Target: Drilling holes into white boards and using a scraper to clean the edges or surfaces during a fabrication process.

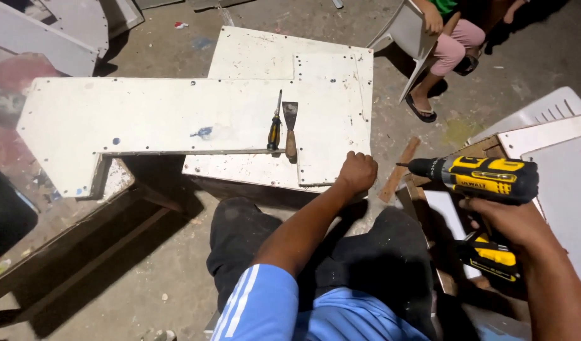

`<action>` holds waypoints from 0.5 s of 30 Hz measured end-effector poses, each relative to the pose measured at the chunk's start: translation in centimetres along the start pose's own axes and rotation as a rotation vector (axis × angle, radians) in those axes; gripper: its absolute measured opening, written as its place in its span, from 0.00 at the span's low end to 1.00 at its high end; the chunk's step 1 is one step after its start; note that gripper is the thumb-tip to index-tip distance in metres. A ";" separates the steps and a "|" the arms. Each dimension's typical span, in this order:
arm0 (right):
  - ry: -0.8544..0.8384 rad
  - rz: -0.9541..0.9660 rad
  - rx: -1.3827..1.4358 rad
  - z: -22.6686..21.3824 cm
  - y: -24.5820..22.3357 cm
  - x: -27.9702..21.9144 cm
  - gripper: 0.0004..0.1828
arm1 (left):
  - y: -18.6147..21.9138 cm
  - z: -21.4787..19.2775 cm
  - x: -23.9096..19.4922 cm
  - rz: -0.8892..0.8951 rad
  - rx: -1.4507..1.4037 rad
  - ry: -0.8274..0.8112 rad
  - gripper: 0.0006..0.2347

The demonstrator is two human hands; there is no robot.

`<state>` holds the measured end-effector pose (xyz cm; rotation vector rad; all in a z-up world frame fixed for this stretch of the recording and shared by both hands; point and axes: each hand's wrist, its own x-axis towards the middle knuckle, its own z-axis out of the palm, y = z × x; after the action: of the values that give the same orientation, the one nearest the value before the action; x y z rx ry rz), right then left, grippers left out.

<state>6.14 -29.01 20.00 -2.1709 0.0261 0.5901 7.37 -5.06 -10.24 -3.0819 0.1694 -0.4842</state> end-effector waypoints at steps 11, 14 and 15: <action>0.179 -0.216 -0.279 3.5 -6.9 -2.5 0.22 | 0.6 -3.8 0.4 -0.193 -0.194 -0.437 0.12; 0.120 -0.289 -0.193 4.7 -2.0 5.0 0.17 | 0.7 -0.1 0.3 -0.229 -0.289 -0.266 0.03; 0.119 -0.294 -0.189 5.4 -3.2 5.5 0.17 | 0.1 -3.1 0.6 -0.231 -0.283 -0.265 0.03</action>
<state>9.61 -21.90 17.33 -2.3331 -0.2910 0.3051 6.92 -5.19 -7.08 -3.4210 -0.1371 -0.0512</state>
